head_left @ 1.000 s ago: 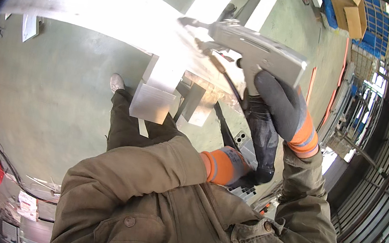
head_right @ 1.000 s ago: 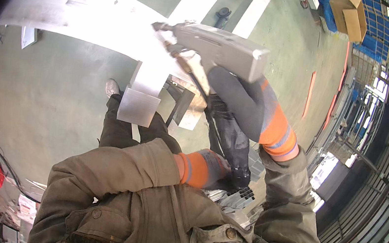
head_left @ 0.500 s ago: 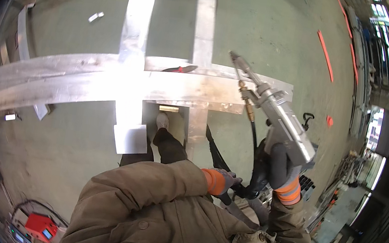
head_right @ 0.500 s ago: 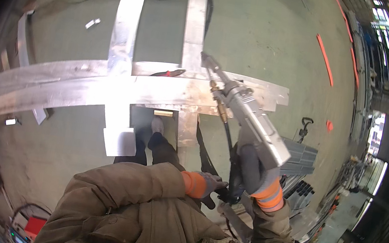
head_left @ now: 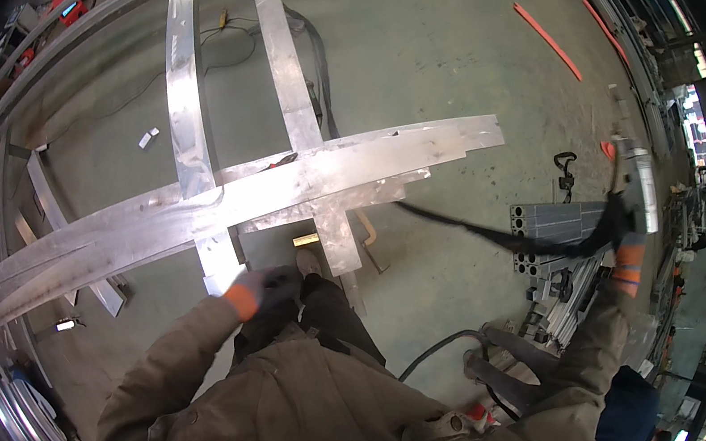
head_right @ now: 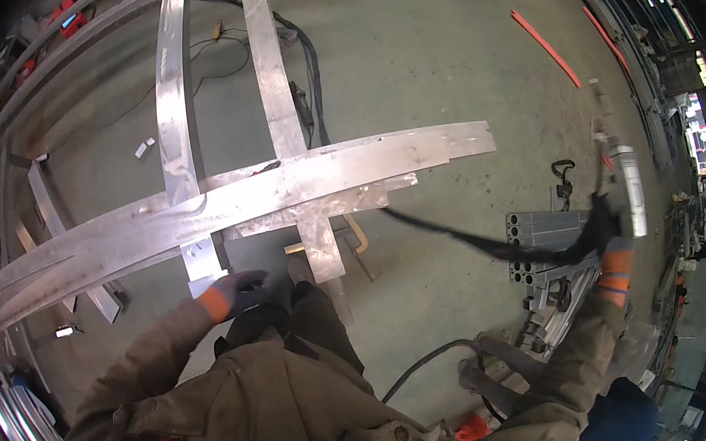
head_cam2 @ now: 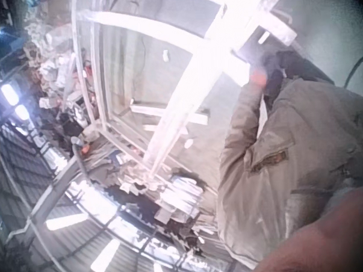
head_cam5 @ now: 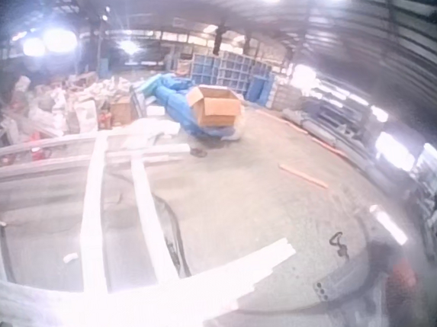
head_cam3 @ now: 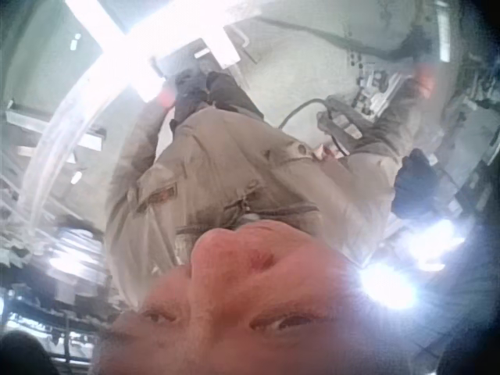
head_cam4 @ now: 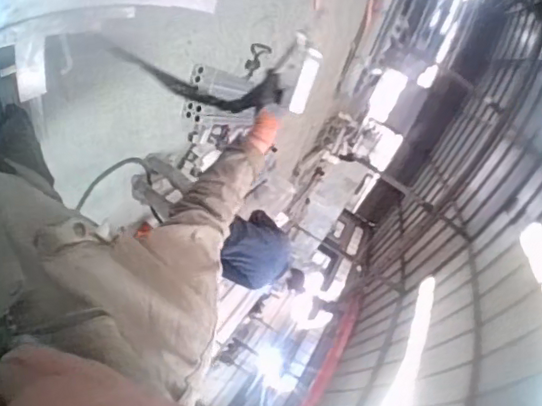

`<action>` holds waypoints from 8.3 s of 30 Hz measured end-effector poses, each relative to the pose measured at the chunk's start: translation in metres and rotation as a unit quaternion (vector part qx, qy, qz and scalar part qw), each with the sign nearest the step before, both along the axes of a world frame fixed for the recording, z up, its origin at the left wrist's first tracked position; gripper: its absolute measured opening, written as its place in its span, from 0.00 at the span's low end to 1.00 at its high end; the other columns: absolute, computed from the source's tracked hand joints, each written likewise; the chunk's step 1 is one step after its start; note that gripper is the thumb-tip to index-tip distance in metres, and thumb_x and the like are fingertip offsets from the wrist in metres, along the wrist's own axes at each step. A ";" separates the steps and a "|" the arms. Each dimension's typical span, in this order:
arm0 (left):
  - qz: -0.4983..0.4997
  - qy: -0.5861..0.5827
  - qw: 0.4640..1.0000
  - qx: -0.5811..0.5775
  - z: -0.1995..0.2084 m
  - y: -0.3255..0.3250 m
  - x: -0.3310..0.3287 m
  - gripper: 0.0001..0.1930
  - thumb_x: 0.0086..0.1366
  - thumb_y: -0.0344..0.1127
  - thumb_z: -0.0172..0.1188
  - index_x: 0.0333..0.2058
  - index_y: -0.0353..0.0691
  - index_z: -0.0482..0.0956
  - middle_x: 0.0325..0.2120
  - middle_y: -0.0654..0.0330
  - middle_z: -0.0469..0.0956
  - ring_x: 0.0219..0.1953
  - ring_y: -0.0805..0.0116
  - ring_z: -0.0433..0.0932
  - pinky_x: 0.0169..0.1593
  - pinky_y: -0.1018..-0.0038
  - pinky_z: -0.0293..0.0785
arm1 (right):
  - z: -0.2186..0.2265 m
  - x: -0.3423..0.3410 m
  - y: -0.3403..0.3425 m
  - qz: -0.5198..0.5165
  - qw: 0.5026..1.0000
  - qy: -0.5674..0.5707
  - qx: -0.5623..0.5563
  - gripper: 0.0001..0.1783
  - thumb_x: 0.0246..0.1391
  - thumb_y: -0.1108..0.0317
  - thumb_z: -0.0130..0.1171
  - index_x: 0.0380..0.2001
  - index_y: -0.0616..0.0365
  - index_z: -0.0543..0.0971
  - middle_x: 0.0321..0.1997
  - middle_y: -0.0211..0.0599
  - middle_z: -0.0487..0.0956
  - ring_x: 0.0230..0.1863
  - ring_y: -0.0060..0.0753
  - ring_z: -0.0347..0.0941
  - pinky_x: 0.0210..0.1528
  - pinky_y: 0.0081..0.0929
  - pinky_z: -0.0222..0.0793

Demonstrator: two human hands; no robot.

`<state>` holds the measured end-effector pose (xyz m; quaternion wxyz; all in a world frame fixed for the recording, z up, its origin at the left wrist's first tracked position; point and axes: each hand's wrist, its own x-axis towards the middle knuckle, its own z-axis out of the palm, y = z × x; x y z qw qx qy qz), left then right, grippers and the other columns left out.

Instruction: The person positions a small metal plate onto a larger metal frame and uses a welding torch to tack weld the plate in place. The person then moves to another section of the frame and repeats the welding process.

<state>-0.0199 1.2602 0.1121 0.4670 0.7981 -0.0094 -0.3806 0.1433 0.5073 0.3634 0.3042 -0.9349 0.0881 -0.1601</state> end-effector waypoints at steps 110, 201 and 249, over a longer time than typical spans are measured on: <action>0.338 -0.130 0.482 -0.798 0.105 0.087 -0.041 0.17 0.76 0.25 0.63 0.62 0.35 0.79 0.55 0.56 0.84 0.58 0.67 0.81 0.62 0.70 0.78 | -0.200 -0.039 0.956 0.563 0.489 0.626 -0.227 0.17 0.75 0.59 0.58 0.53 0.60 0.84 0.30 0.34 0.84 0.28 0.25 0.80 0.31 0.26 0.77; 0.614 0.196 0.667 -0.374 -0.178 0.034 -0.196 0.28 0.65 0.51 0.77 0.55 0.37 0.83 0.40 0.56 0.87 0.41 0.67 0.83 0.45 0.67 0.79 | -0.211 -0.054 0.995 0.362 0.482 0.727 -0.329 0.37 0.72 0.35 0.56 0.27 0.62 0.85 0.22 0.32 0.78 0.27 0.23 0.72 0.34 0.32 0.71; 0.590 0.270 0.657 -0.383 -0.184 0.045 -0.191 0.25 0.63 0.44 0.77 0.52 0.35 0.84 0.40 0.55 0.89 0.41 0.62 0.87 0.46 0.63 0.81 | -0.174 -0.018 0.964 0.709 0.395 0.543 -0.216 0.20 0.77 0.53 0.54 0.56 0.55 0.85 0.30 0.45 0.83 0.30 0.41 0.82 0.37 0.37 0.75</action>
